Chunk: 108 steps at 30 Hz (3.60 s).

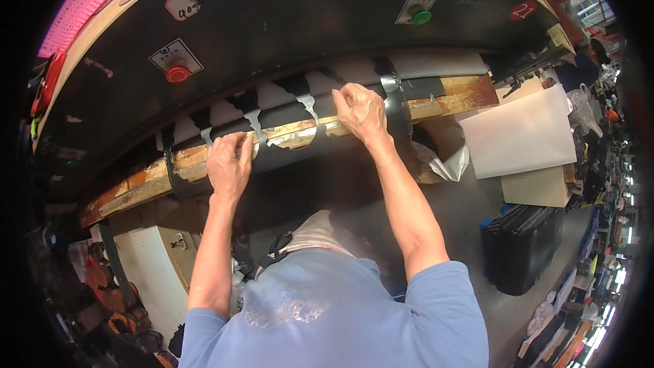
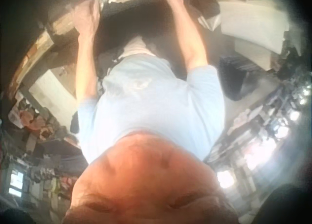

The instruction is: The person repeatedly feeds black rubber pieces through a roller machine, peels off cut shapes, and stacks them on a nearby table. The person handles multiple rubber pieces one at a time, using both hands to position and remove the cutouts.

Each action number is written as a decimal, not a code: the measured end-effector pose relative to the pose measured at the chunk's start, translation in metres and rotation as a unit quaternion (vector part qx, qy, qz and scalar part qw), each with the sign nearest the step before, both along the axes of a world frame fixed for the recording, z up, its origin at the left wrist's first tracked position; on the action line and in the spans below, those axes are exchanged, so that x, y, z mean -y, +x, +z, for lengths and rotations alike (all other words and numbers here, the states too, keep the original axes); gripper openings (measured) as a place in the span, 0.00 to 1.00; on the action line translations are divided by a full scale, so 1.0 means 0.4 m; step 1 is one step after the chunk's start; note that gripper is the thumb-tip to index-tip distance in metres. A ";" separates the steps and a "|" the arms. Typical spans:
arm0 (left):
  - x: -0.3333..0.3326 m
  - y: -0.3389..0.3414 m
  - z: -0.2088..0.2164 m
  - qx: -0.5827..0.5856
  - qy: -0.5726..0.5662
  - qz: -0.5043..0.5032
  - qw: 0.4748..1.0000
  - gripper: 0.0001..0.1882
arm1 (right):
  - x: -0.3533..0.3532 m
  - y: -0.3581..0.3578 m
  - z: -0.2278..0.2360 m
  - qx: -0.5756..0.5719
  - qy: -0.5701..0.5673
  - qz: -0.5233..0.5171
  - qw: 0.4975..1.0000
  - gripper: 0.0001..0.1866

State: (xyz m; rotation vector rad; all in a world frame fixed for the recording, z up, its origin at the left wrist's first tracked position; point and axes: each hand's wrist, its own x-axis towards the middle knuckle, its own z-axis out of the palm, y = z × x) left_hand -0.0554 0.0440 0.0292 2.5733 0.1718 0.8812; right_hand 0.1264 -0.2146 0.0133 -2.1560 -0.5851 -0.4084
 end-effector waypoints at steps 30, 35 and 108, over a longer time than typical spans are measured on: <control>-0.208 -0.003 0.022 -0.081 -0.080 0.028 0.993 0.27 | -0.562 -0.181 0.005 -0.087 -0.036 0.196 0.976 0.47; -0.248 0.030 -0.068 -0.055 0.008 0.003 0.998 0.30 | -0.441 -0.099 0.041 -0.197 0.139 0.231 0.943 0.42; -0.033 -0.066 -0.030 0.003 0.021 0.056 0.998 0.12 | 0.116 -0.038 -0.034 0.083 -0.063 0.006 0.995 0.10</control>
